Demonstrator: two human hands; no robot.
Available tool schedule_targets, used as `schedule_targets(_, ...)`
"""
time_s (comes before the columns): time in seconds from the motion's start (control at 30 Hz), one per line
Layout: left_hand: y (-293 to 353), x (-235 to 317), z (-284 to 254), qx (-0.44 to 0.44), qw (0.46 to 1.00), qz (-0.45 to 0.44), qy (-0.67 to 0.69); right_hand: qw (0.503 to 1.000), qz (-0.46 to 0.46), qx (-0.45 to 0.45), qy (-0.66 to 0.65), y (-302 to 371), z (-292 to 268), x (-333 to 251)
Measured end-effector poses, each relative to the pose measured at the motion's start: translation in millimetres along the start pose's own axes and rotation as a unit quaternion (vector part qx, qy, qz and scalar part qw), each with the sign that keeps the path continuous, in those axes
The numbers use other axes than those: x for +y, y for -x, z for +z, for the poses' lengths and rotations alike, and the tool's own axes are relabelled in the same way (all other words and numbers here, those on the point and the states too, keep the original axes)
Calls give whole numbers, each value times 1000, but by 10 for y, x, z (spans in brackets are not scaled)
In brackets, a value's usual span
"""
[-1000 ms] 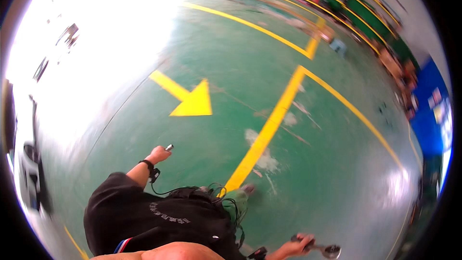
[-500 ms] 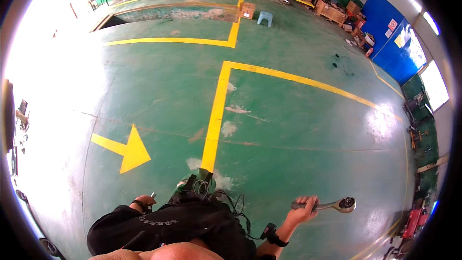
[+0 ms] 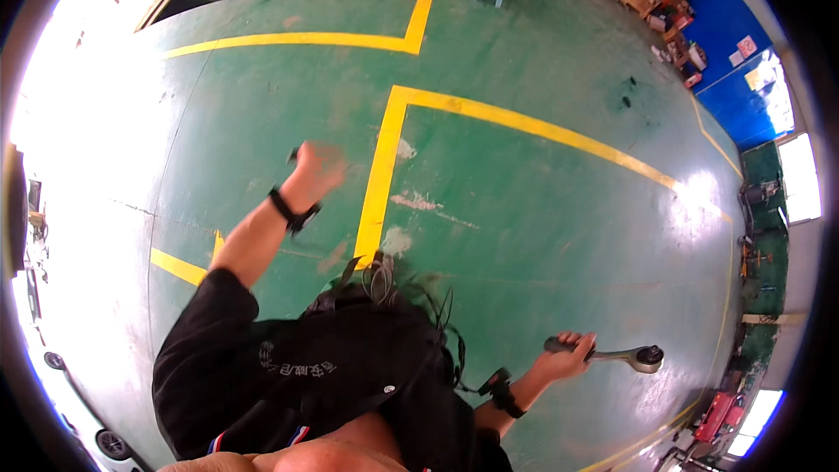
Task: The person uses a ratchet and socket to loosen a bolt on the undercarriage of a car that is elevated on a lift. They then walk across the garage to a shelf and select a replacement part.
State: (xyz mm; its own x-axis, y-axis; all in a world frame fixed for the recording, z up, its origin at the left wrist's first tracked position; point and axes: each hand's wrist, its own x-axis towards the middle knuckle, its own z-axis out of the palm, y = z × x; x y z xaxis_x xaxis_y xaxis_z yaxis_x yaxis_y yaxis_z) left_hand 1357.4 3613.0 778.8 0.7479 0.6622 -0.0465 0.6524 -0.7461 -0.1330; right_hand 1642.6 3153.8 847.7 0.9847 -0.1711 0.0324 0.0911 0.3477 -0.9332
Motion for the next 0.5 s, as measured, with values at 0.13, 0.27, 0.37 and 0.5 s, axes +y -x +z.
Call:
schedule_targets(0.13, -1171, 435, -1736, 75, 990, 121, -4, 1000, -17, -3, 10, -201, 703, 197)
schedule_targets(0.27, -2209, 710, -2532, 36, 976, 202, -67, 1000, -22, 5, 10, -946, 1454, 811)
schedule_targets(0.37, -2757, 719, -3047, -43, 959, 251, -122, 1000, 5, 13, 24, -1460, 2153, 1255)
schedule_targets(0.5, -3514, 867, -3525, -14, 937, 320, -141, 999, 8, 51, 8, -2172, 2968, 1519)
